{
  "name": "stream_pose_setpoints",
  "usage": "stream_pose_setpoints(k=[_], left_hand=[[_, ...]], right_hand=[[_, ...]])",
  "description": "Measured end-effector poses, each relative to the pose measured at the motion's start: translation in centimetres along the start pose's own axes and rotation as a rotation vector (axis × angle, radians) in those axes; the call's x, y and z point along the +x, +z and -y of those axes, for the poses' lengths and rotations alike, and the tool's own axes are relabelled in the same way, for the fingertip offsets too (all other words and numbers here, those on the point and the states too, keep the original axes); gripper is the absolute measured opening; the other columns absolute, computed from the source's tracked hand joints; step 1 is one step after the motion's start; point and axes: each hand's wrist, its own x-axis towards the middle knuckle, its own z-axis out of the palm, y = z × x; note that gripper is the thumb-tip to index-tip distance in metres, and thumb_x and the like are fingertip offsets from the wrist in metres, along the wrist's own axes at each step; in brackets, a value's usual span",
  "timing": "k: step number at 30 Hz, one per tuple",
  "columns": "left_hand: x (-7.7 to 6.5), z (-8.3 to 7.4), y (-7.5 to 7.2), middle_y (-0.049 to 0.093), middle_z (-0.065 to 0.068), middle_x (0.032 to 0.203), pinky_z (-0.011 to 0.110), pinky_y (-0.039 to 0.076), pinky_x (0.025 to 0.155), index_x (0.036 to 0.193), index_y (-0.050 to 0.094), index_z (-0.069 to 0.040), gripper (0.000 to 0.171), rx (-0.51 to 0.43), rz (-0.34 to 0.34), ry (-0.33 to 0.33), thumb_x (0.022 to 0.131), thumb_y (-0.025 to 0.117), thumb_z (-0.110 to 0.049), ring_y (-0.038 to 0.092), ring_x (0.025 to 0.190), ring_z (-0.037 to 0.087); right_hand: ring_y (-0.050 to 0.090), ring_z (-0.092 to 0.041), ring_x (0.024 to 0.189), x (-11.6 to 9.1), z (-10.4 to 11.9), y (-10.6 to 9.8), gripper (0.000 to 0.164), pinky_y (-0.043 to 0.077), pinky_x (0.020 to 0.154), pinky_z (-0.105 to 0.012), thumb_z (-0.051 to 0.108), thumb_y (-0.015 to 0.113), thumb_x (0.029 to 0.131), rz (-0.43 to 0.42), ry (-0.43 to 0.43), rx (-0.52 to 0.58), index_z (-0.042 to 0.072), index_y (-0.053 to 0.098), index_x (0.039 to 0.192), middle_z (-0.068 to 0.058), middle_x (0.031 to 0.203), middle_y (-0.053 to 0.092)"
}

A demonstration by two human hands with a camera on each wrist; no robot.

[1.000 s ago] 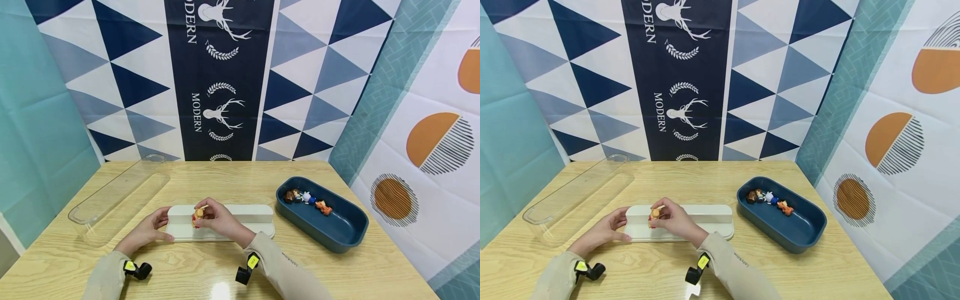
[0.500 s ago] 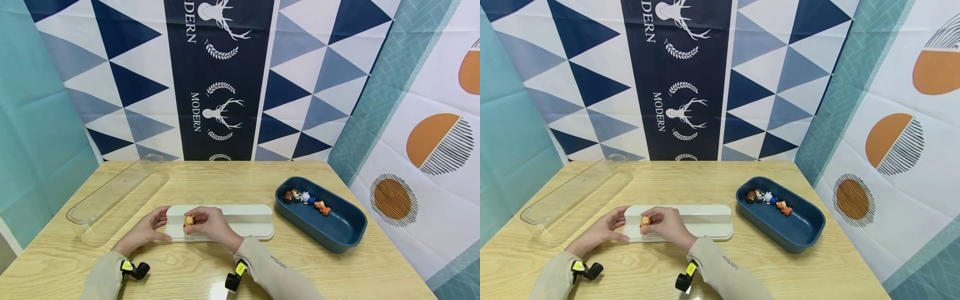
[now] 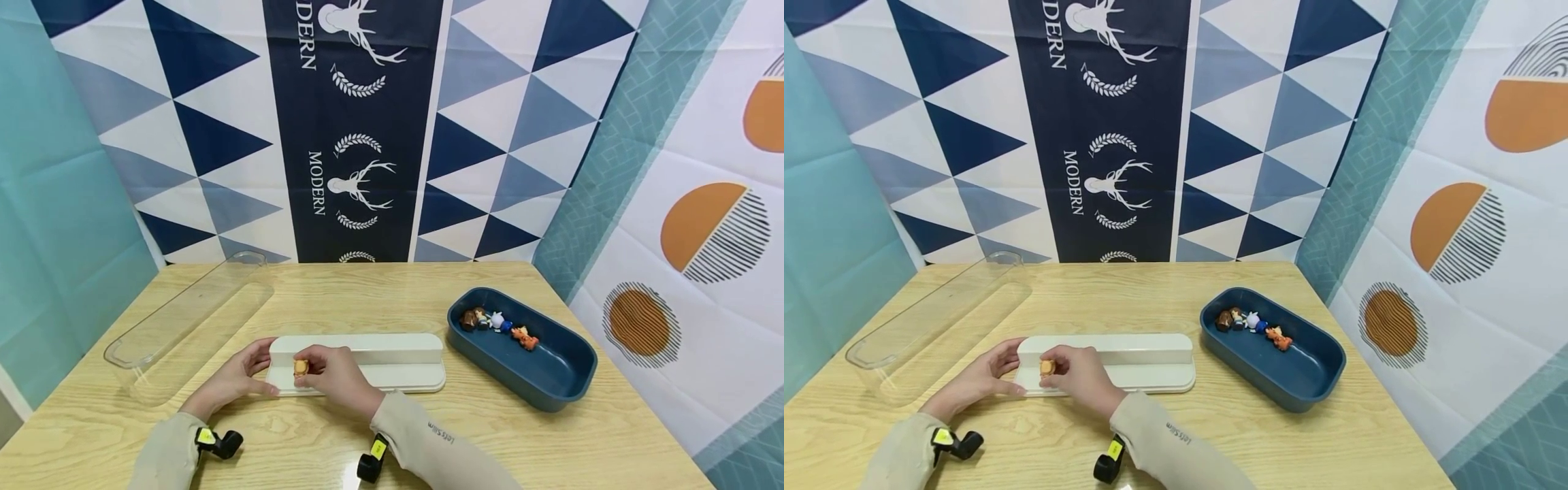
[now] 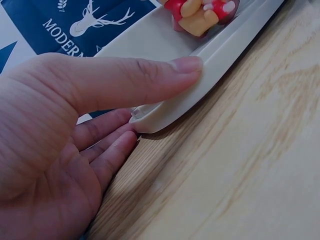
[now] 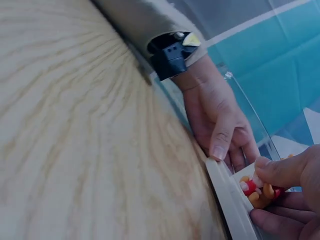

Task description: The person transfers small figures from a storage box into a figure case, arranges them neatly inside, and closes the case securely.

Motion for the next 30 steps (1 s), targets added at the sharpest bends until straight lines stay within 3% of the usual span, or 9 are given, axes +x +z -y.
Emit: stream_pose_setpoints(k=[10, 15, 20, 30], left_hand=[[0.13, 0.21, 0.11, 0.047, 0.03, 0.136, 0.013, 0.042, 0.099, 0.148, 0.03, 0.01, 0.096, -0.016, -0.001, -0.006, 0.072, 0.087, 0.0, 0.042, 0.129, 0.048], [0.2, 0.1, 0.14, 0.048, 0.029, 0.135, 0.014, 0.042, 0.1, 0.148, 0.03, 0.011, 0.096, -0.01, -0.001, -0.007, 0.072, 0.087, 0.001, 0.043, 0.129, 0.048], [0.13, 0.06, 0.15, 0.049, 0.028, 0.134, 0.015, 0.042, 0.101, 0.148, 0.029, 0.011, 0.096, -0.001, 0.0, 0.0, 0.072, 0.087, 0.0, 0.044, 0.129, 0.047], [-0.01, -0.35, 0.21, 0.048, 0.028, 0.136, 0.036, 0.042, 0.109, 0.149, 0.027, 0.011, 0.096, 0.016, -0.005, -0.013, 0.074, 0.086, 0.0, 0.044, 0.13, 0.046]], right_hand=[[0.058, -0.001, 0.08, -0.26, 0.5, 0.21, 0.033, 0.049, 0.07, -0.007, 0.012, 0.081, 0.084, -0.015, -0.115, -0.331, 0.004, 0.072, 0.114, -0.002, 0.093, 0.065], [0.057, 0.001, 0.075, -0.09, 0.68, 0.02, 0.032, 0.047, 0.066, -0.007, 0.013, 0.08, 0.085, -0.001, -0.095, -0.378, 0.003, 0.071, 0.114, 0.0, 0.09, 0.067], [0.054, 0.004, 0.072, -0.22, 0.52, -0.09, 0.029, 0.045, 0.062, -0.007, 0.016, 0.08, 0.085, 0.002, -0.135, -0.44, 0.006, 0.067, 0.109, 0.003, 0.087, 0.067], [0.054, 0.003, 0.069, -0.03, 0.31, -0.24, 0.029, 0.043, 0.059, -0.007, 0.023, 0.082, 0.084, -0.043, -0.183, -0.573, 0.01, 0.062, 0.101, 0.004, 0.083, 0.067]])
